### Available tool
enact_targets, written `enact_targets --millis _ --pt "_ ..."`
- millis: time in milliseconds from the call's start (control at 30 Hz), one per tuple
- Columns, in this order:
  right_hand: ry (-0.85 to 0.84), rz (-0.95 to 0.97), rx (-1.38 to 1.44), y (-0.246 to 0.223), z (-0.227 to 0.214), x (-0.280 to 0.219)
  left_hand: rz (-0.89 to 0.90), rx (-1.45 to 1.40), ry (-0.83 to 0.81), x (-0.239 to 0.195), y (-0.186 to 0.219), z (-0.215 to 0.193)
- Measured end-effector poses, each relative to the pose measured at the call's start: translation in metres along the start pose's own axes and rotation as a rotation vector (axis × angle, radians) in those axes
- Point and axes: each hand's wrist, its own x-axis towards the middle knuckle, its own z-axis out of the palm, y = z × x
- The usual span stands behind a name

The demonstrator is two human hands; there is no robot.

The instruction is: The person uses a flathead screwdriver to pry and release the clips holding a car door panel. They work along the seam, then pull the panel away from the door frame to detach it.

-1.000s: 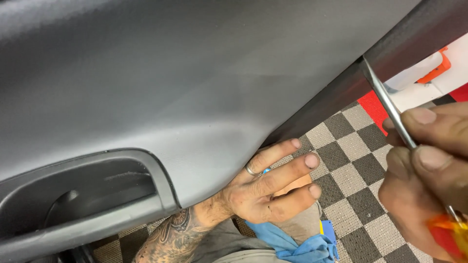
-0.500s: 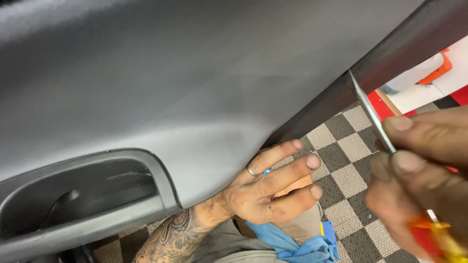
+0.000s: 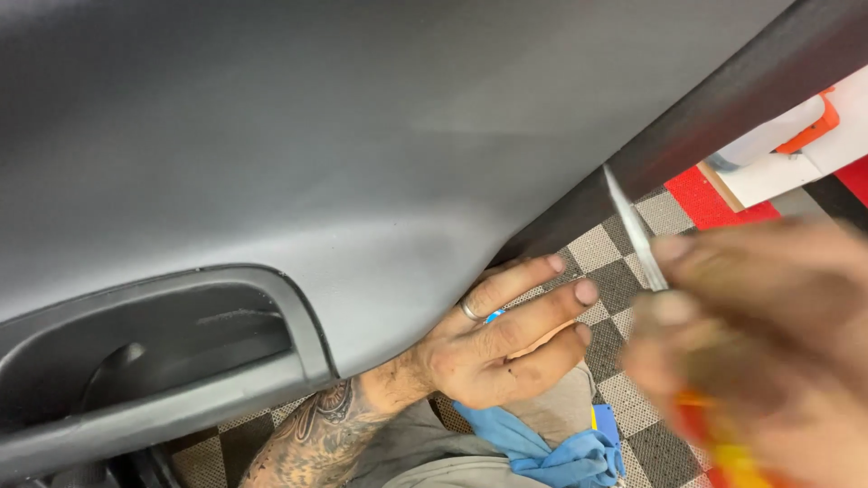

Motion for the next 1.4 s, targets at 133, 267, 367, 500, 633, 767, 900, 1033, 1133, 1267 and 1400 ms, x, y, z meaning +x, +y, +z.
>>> enact_targets --millis 133,267,367,500,633,767,900,1033,1133,1267,1400 --pt "0.056 -0.321 -0.088 -0.010 0.010 -0.005 0.030 -0.045 -0.020 0.008 -0.002 -0.002" --pt "0.100 -0.049 -0.014 -0.014 0.016 -0.007 0.002 -0.078 -0.009 0.002 -0.001 0.005" --pt "0.110 -0.553 -0.137 -0.004 0.012 0.003 0.021 -0.061 0.022 0.007 0.000 0.008" --pt "0.118 -0.545 -0.100 0.008 0.014 -0.001 0.027 -0.065 -0.003 0.012 0.000 0.009" --pt "0.220 -0.702 -0.087 0.011 0.024 0.008 0.025 -0.098 -0.050 0.013 0.000 0.009" --pt "0.242 -0.563 -0.050 -0.003 0.021 -0.003 0.017 -0.081 -0.076 0.014 0.001 0.012" --pt "0.286 -0.256 -0.014 0.002 0.035 0.000 -0.005 -0.101 -0.074 0.010 0.001 0.012" --pt "0.437 -0.457 -0.056 -0.002 0.047 0.003 -0.035 -0.144 -0.115 0.006 0.003 0.017" --pt "0.434 -0.514 -0.023 0.007 0.050 0.001 -0.051 -0.140 -0.158 0.002 0.004 0.019" --pt "0.449 -0.428 -0.115 0.009 0.049 0.001 -0.044 -0.171 -0.146 -0.002 0.004 0.027" --pt "0.557 -0.689 -0.087 0.031 0.060 0.009 -0.121 -0.196 -0.175 -0.015 0.006 0.033"
